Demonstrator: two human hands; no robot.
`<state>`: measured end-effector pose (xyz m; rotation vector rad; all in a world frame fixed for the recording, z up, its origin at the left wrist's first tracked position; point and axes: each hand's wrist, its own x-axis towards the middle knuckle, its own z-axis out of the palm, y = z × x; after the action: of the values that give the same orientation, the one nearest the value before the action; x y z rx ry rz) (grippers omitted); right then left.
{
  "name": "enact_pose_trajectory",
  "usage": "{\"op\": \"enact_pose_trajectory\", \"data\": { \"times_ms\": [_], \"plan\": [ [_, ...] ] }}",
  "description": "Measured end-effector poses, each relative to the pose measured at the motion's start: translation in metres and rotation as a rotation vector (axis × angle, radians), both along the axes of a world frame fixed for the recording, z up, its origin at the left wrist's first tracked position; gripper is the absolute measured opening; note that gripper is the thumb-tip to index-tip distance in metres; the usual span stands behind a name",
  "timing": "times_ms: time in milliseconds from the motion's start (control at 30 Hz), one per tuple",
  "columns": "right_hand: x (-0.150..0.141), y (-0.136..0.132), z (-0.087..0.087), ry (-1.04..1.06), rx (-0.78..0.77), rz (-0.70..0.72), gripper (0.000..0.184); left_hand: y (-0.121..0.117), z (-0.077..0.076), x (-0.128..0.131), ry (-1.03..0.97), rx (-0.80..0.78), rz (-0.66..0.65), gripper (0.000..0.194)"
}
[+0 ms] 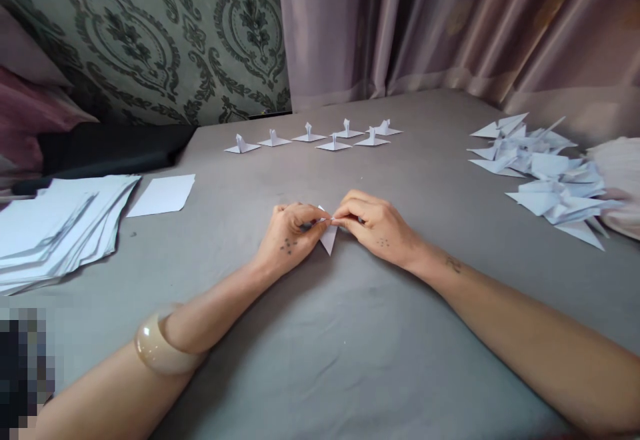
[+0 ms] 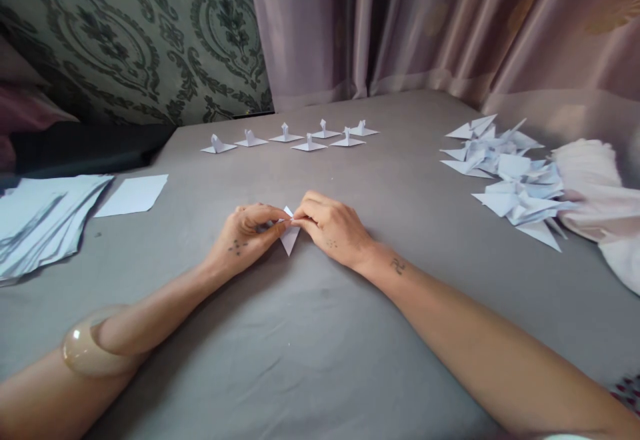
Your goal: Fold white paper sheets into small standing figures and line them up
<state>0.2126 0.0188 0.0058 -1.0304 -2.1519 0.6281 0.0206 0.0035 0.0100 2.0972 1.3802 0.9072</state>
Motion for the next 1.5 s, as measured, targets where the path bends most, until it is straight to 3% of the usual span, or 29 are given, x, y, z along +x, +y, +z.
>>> {"op": "enact_pose_trajectory", "data": {
  "times_ms": [167, 300, 500, 700, 867, 1000, 1133, 1300, 1500],
  "plan": [
    [0.002, 0.003, -0.003, -0.032, -0.044, -0.011, 0.015, 0.001, -0.003, -0.003, 0.014, -0.037, 0.009, 0.014],
    [0.003, 0.003, -0.006, -0.076, -0.084, -0.119, 0.027, 0.001, -0.003, -0.004, 0.050, -0.022, 0.025, 0.013],
    [0.001, 0.000, -0.003, -0.059, -0.125, -0.141, 0.013, 0.000, -0.002, -0.002, 0.079, -0.011, 0.064, 0.008],
    [-0.002, 0.007, -0.005, 0.025, -0.080, -0.170, 0.016, -0.001, 0.001, 0.000, 0.138, -0.021, 0.098, 0.011],
    [-0.006, 0.017, -0.009, 0.108, -0.221, -0.337, 0.030, 0.003, -0.001, -0.002, 0.146, -0.027, 0.282, 0.017],
    [-0.007, 0.019, -0.009, 0.074, -0.245, -0.368, 0.026, 0.027, -0.003, -0.012, 0.159, -0.080, 0.458, 0.021],
    [-0.006, 0.019, -0.009, 0.051, -0.224, -0.337, 0.024, 0.072, 0.001, -0.016, 0.245, -0.053, 0.605, 0.021],
    [-0.004, 0.019, -0.010, 0.039, -0.226, -0.294, 0.025, 0.128, 0.002, -0.009, 0.260, -0.024, 0.671, 0.025],
    [-0.003, 0.016, -0.009, 0.016, -0.217, -0.261, 0.026, 0.152, -0.011, -0.005, 0.282, -0.016, 0.660, 0.024]
  ]
}}
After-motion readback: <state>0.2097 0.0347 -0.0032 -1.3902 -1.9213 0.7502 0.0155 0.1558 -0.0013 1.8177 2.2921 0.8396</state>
